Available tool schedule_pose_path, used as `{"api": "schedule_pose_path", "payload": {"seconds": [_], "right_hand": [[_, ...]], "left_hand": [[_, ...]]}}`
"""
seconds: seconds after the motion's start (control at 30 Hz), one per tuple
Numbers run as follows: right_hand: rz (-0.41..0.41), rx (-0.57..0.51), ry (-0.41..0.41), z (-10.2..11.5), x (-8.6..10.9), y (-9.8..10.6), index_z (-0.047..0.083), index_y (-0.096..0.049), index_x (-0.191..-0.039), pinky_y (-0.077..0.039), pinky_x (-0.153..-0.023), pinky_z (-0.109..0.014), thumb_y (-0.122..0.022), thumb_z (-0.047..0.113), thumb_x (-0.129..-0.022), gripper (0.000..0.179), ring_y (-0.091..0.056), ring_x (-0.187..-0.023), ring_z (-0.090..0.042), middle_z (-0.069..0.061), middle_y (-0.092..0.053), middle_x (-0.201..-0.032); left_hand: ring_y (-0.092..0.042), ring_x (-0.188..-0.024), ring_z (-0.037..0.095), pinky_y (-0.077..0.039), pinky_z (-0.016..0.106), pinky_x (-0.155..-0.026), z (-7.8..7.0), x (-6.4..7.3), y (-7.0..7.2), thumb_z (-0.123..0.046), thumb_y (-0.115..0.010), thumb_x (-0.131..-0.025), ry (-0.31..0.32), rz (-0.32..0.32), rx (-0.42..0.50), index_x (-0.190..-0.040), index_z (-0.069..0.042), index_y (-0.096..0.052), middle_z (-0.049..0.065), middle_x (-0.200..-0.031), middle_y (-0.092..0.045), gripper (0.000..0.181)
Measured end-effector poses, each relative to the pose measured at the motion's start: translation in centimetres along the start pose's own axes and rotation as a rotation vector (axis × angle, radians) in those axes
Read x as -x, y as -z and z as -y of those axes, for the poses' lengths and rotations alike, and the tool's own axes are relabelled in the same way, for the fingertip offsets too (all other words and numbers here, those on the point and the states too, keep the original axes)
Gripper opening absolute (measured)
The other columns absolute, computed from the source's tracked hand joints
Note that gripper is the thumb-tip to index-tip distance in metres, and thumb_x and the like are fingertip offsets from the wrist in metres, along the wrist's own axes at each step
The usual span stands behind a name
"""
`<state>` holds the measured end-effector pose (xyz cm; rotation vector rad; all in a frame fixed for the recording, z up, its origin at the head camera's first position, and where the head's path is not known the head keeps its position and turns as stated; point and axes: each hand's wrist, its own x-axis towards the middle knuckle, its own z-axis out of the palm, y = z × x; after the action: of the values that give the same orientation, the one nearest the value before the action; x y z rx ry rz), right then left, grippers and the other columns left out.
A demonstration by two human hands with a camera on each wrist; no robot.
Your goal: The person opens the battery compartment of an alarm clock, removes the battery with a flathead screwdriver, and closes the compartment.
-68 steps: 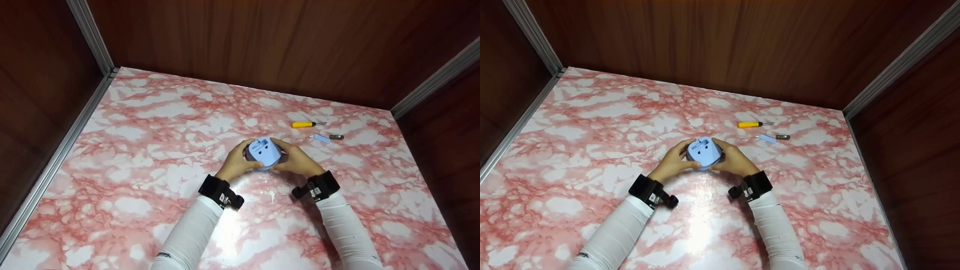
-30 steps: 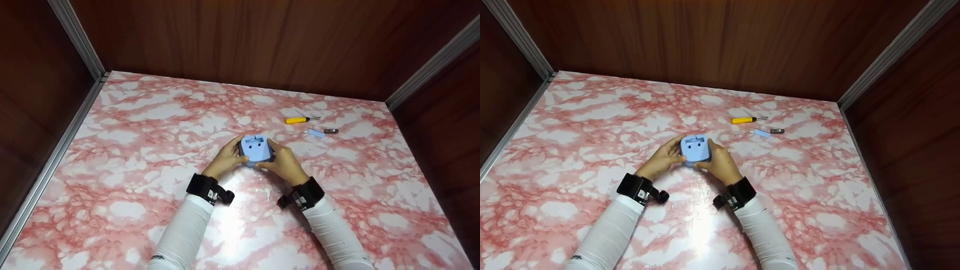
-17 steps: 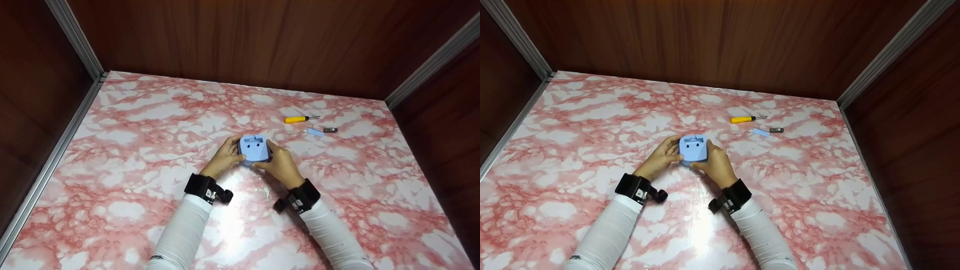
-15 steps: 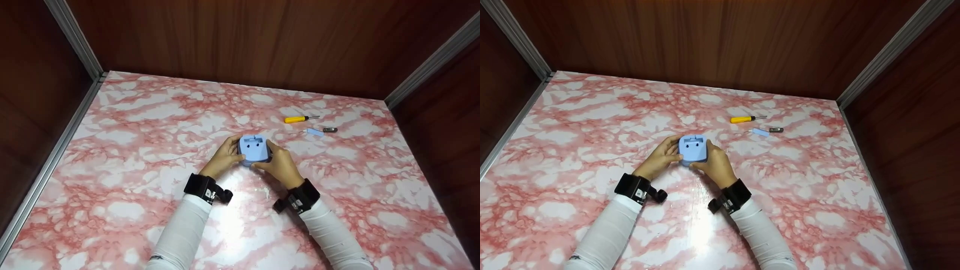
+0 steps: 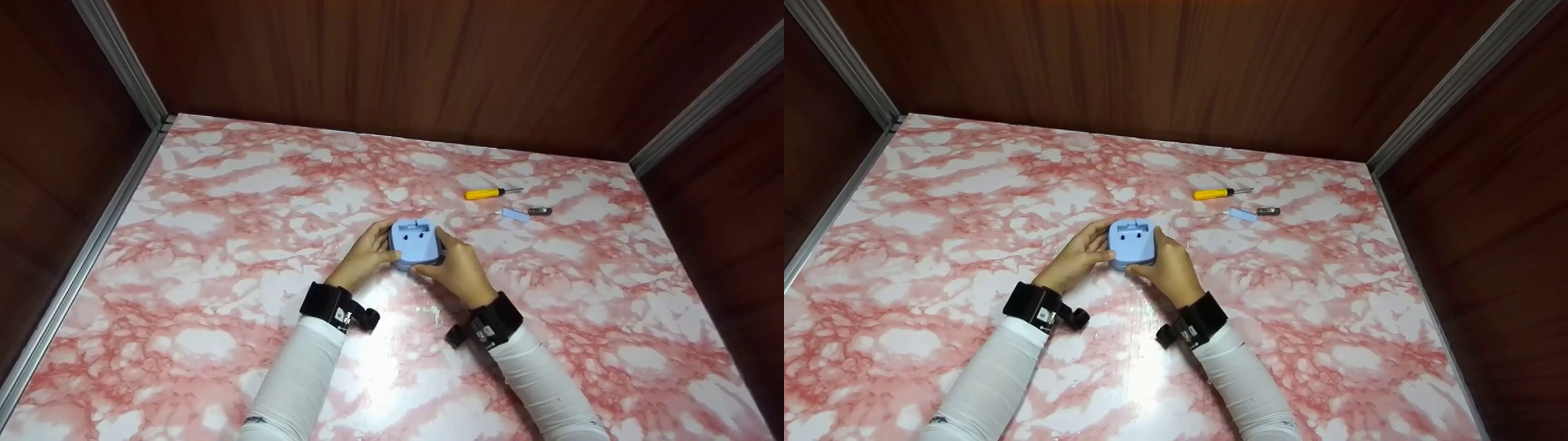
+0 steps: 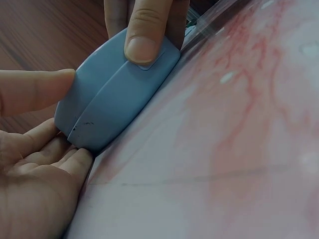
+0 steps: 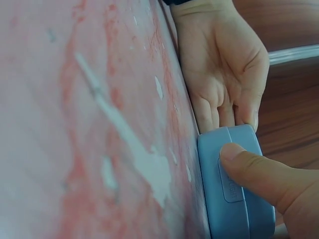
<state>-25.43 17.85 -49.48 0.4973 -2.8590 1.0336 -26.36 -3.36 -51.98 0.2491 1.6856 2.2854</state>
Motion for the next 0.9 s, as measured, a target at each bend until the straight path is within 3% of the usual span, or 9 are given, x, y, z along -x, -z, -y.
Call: {"api": "schedule_pose_path", "payload": {"seconds": [0.23, 0.57, 0.9], "right_hand": [[0.006, -0.006, -0.012, 0.1, -0.1, 0.0, -0.016, -0.041, -0.145, -0.052, -0.103, -0.046, -0.091, 0.023, -0.077, 0.093, -0.057, -0.126, -0.038, -0.033, -0.053, -0.140], [-0.042, 0.029, -0.002, 0.7, 0.3, -0.4, -0.016, -0.047, -0.141, -0.058, -0.093, -0.045, -0.092, 0.023, -0.075, 0.089, -0.065, -0.115, -0.038, -0.032, -0.062, -0.129], [-0.046, 0.034, -0.071, 1.2, 0.5, -0.7, -0.017, -0.044, -0.142, -0.054, -0.101, -0.045, -0.092, 0.022, -0.075, 0.091, -0.061, -0.122, -0.040, -0.036, -0.056, -0.134]], "left_hand": [[-0.020, -0.153, 0.030, -0.022, 0.033, -0.124, 0.1, -0.1, 0.1, 0.018, -0.057, -0.087, -0.015, 0.001, -0.013, -0.157, 0.002, -0.026, 0.019, -0.165, -0.023, 0.078], [-0.024, -0.152, 0.029, -0.029, 0.031, -0.122, 0.2, -0.1, 0.2, 0.017, -0.055, -0.089, -0.011, 0.033, 0.014, -0.158, 0.000, -0.026, 0.017, -0.164, -0.025, 0.077], [-0.020, -0.153, 0.028, -0.027, 0.032, -0.123, 0.1, -0.1, 0.3, 0.016, -0.052, -0.092, -0.004, 0.053, -0.013, -0.160, -0.001, -0.021, 0.016, -0.167, -0.018, 0.077]]}}
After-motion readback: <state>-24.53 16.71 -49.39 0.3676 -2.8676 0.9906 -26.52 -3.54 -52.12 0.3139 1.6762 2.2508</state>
